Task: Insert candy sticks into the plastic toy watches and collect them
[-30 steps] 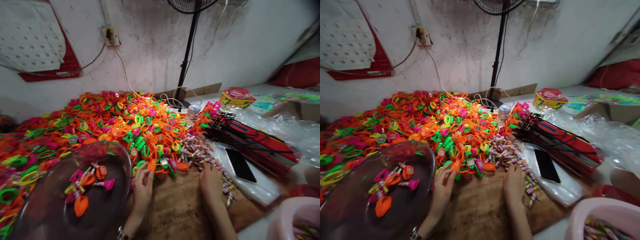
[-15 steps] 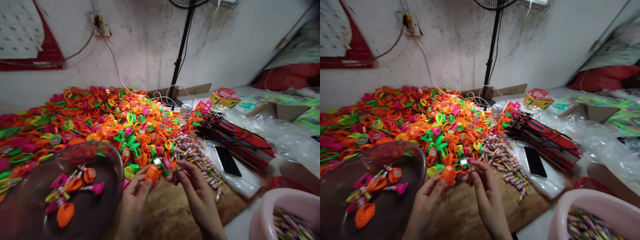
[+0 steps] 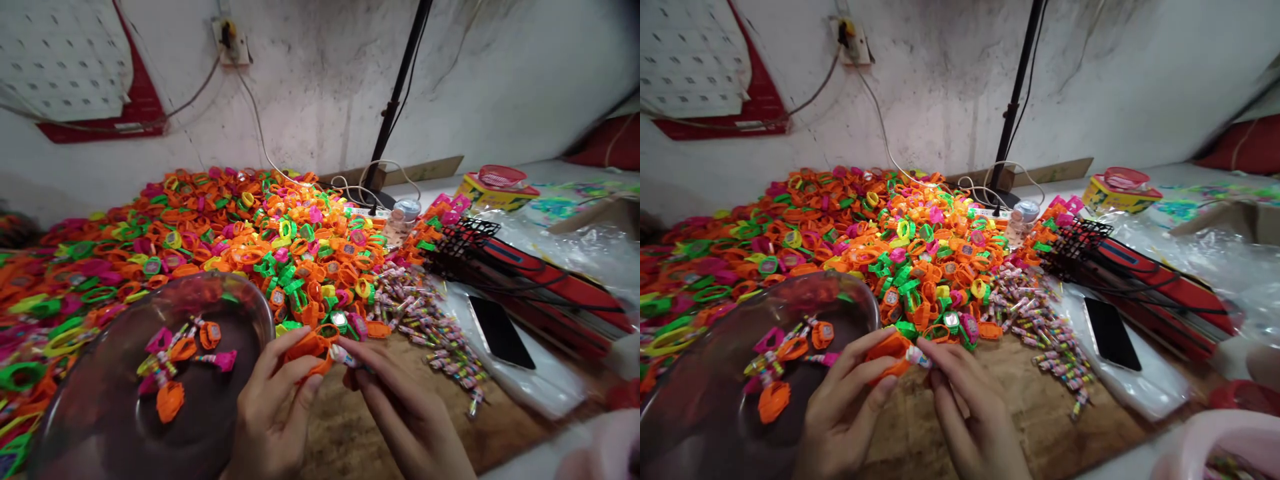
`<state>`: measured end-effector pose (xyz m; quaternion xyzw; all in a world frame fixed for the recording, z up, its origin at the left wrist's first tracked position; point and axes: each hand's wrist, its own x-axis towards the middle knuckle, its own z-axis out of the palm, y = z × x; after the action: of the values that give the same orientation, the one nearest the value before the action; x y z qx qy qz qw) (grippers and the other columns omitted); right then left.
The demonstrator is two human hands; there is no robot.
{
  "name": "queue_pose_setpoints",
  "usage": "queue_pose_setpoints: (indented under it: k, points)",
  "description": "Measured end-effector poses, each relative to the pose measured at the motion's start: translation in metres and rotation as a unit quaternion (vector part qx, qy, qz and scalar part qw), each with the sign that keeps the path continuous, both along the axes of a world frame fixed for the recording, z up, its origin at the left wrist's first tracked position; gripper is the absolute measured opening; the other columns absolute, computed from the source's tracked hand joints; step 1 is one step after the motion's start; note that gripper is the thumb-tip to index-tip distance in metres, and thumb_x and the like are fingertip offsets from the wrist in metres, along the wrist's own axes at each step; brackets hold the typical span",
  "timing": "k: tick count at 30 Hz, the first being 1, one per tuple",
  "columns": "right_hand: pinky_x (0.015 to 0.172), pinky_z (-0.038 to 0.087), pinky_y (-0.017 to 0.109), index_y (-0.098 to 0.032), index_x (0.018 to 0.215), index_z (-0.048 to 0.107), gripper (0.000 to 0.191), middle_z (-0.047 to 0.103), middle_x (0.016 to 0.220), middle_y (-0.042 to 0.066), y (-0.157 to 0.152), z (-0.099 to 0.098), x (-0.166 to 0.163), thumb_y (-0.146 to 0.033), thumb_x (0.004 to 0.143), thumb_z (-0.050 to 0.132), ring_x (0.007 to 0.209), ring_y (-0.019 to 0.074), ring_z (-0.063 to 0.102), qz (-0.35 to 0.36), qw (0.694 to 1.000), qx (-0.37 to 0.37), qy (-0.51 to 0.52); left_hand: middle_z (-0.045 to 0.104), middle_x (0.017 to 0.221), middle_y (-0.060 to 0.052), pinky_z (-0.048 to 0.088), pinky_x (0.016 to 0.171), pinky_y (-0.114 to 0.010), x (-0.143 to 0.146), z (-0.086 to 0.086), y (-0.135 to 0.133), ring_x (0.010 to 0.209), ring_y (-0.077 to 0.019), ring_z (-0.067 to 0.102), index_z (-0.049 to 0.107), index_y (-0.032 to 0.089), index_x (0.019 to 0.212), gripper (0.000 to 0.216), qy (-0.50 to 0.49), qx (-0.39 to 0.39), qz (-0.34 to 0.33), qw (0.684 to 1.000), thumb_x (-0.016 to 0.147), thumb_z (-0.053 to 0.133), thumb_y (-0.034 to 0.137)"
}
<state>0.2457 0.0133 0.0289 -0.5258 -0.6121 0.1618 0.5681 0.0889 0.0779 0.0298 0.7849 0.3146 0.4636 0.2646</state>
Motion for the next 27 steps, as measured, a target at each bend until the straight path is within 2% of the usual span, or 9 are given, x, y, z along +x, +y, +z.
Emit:
queue_pose_setpoints:
  k: [4, 7, 11, 14, 16, 18, 21, 23, 27]
  points:
    - [0.077, 0.057, 0.027, -0.019, 0.13, 0.052, 0.04, 0.069, 0.098, 0.008, -0.001, -0.006, -0.007, -0.012, 0.091, 0.044, 0.089, 0.0181, 0.067, -0.112, 0.973, 0.051, -0.196, 0.06, 0.122, -0.007, 0.055, 0.091, -0.027, -0.004, 0.005, 0.001, 0.107, -0.0185, 0.064, 0.066, 0.023, 0.101, 0.022, 0.042, 0.066, -0.001, 0.997, 0.087, 0.056, 0.01]
    - [0.073, 0.058, 0.028, -0.016, 0.124, 0.052, 0.035, 0.07, 0.096, 0.009, 0.0, -0.01, -0.01, -0.013, 0.091, 0.04, 0.086, 0.0188, 0.069, -0.157, 0.951, 0.066, -0.26, 0.06, 0.122, -0.008, 0.056, 0.089, -0.025, -0.004, 0.009, -0.001, 0.104, -0.0177, 0.066, 0.065, 0.022, 0.101, 0.021, 0.065, 0.086, 0.003, 0.994, 0.087, 0.055, 0.01]
    - [0.069, 0.058, 0.024, -0.018, 0.121, 0.05, 0.037, 0.07, 0.098, 0.008, -0.001, -0.009, -0.007, -0.009, 0.089, 0.034, 0.084, 0.0161, 0.069, -0.146, 0.952, 0.043, -0.267, 0.062, 0.119, -0.009, 0.056, 0.088, -0.025, -0.004, 0.01, -0.002, 0.102, -0.0178, 0.067, 0.065, 0.022, 0.1, 0.019, 0.084, 0.08, 0.003, 0.993, 0.088, 0.053, 0.012]
    - [0.07, 0.058, 0.03, -0.016, 0.133, 0.044, 0.047, 0.069, 0.106, 0.012, -0.003, -0.008, -0.005, -0.009, 0.087, 0.033, 0.09, 0.0202, 0.068, -0.118, 0.94, 0.041, -0.319, 0.062, 0.119, -0.009, 0.056, 0.089, -0.025, -0.004, 0.011, -0.002, 0.104, -0.0182, 0.066, 0.065, 0.022, 0.1, 0.02, 0.078, 0.081, 0.002, 0.994, 0.088, 0.053, 0.01]
    - [0.067, 0.057, 0.032, -0.014, 0.135, 0.043, 0.046, 0.069, 0.103, 0.013, -0.002, -0.006, -0.005, -0.012, 0.089, 0.034, 0.086, 0.0223, 0.067, -0.113, 0.931, 0.04, -0.344, 0.063, 0.117, -0.009, 0.056, 0.089, -0.025, -0.005, 0.011, -0.001, 0.105, -0.0186, 0.066, 0.065, 0.022, 0.099, 0.02, 0.081, 0.08, 0.006, 0.993, 0.087, 0.054, 0.01]
    - [0.06, 0.052, 0.033, -0.011, 0.127, 0.049, 0.036, 0.068, 0.089, 0.012, 0.0, -0.004, -0.006, -0.02, 0.093, 0.037, 0.075, 0.023, 0.065, -0.125, 0.92, 0.046, -0.369, 0.065, 0.113, -0.009, 0.057, 0.087, -0.025, -0.007, 0.012, 0.0, 0.104, -0.0188, 0.066, 0.065, 0.022, 0.098, 0.02, 0.091, 0.084, 0.006, 0.992, 0.086, 0.054, 0.011]
    - [0.055, 0.041, 0.034, -0.012, 0.103, 0.058, 0.028, 0.063, 0.071, 0.007, 0.006, 0.0, -0.011, -0.031, 0.098, 0.038, 0.062, 0.0214, 0.057, -0.143, 0.893, 0.056, -0.424, 0.069, 0.107, -0.009, 0.059, 0.082, -0.026, -0.013, 0.012, -0.001, 0.097, -0.0198, 0.069, 0.068, 0.023, 0.095, 0.02, 0.11, 0.083, 0.003, 0.991, 0.086, 0.054, 0.013]
    - [0.057, 0.035, 0.034, -0.016, 0.088, 0.058, 0.029, 0.059, 0.065, 0.004, 0.01, -0.001, -0.015, -0.029, 0.1, 0.035, 0.058, 0.0196, 0.052, -0.131, 0.882, 0.061, -0.449, 0.072, 0.104, -0.008, 0.06, 0.076, -0.025, -0.02, 0.011, -0.001, 0.091, -0.02, 0.072, 0.07, 0.024, 0.091, 0.018, 0.116, 0.064, 0.002, 0.991, 0.085, 0.055, 0.016]
    - [0.06, 0.028, 0.034, -0.02, 0.069, 0.052, 0.034, 0.051, 0.058, 0.0, 0.019, -0.013, -0.026, -0.02, 0.098, 0.034, 0.054, 0.0178, 0.043, -0.074, 0.887, 0.101, -0.444, 0.075, 0.096, -0.005, 0.06, 0.068, -0.021, -0.04, 0.008, -0.003, 0.079, -0.0192, 0.074, 0.073, 0.026, 0.084, 0.015, 0.132, 0.018, 0.017, 0.991, 0.085, 0.058, 0.026]
